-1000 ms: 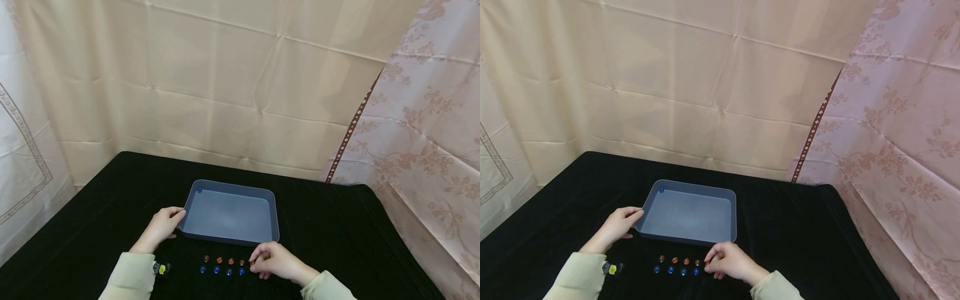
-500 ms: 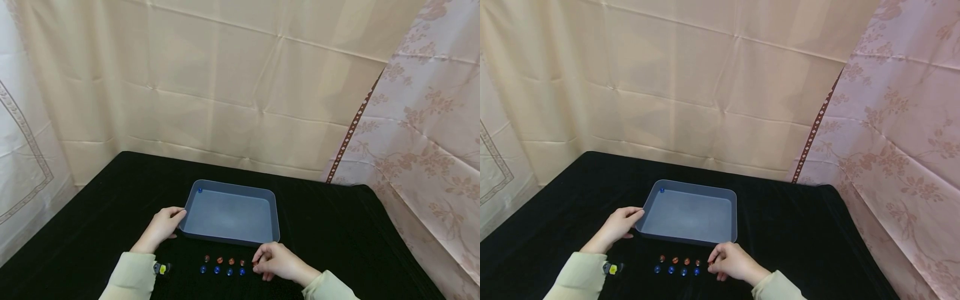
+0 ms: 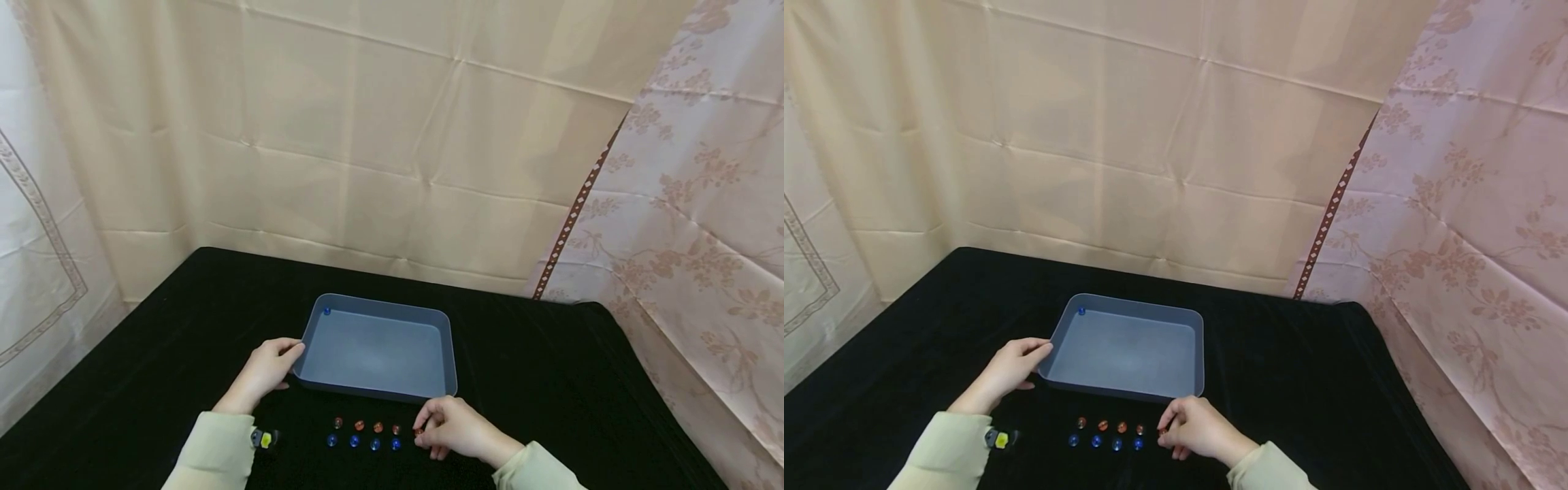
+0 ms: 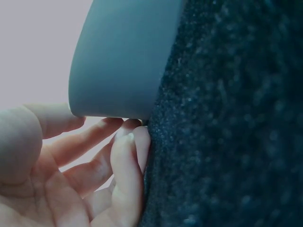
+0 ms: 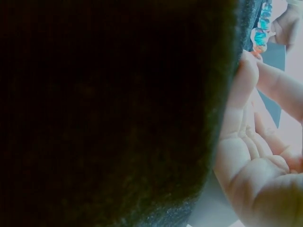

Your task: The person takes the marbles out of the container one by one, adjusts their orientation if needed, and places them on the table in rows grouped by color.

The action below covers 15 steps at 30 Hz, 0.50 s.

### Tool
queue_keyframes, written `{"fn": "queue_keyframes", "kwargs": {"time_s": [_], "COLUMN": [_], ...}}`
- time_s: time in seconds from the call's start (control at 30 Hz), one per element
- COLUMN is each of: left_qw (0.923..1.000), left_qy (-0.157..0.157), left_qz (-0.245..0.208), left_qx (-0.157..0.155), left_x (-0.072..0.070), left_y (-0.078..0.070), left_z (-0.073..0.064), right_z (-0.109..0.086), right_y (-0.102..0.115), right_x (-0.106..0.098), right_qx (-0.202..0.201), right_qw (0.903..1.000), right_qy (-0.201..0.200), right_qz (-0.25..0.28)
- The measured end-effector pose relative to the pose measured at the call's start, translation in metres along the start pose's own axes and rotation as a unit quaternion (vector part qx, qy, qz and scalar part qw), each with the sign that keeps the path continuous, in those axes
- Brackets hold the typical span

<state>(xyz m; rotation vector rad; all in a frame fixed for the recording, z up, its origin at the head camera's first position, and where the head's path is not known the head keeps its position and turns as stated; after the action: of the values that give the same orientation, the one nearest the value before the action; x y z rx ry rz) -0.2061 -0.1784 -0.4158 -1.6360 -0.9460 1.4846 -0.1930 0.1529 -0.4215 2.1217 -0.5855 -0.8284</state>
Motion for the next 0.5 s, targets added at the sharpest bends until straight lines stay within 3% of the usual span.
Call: {"fn": "queue_keyframes", "kwargs": {"time_s": [0.5], "left_qw": [1.0], "left_qy": [0.001], "left_qz": [0.0], "left_qx": [0.001], "left_x": [0.0], "left_y": [-0.0002], "left_z": [-0.0001], "right_z": [0.0006], "right_y": [-0.0017], "right_x": [-0.0002], "right_qx": [-0.011], "right_qw": [0.9999], "right_qy": [0.005], "right_qz": [0.003]}}
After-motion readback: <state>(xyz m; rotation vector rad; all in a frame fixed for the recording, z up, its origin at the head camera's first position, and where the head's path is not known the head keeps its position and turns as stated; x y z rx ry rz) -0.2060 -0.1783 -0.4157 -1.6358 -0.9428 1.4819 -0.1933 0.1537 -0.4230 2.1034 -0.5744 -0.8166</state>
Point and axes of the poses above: each hand's wrist, its own z-axis towards the middle knuckle, its own x-axis out of the palm, y = z × x, the point moved 3 cm from there along z, towards the middle knuckle, and after that the axes turned 10 degrees about x, right-handed, at the moved point
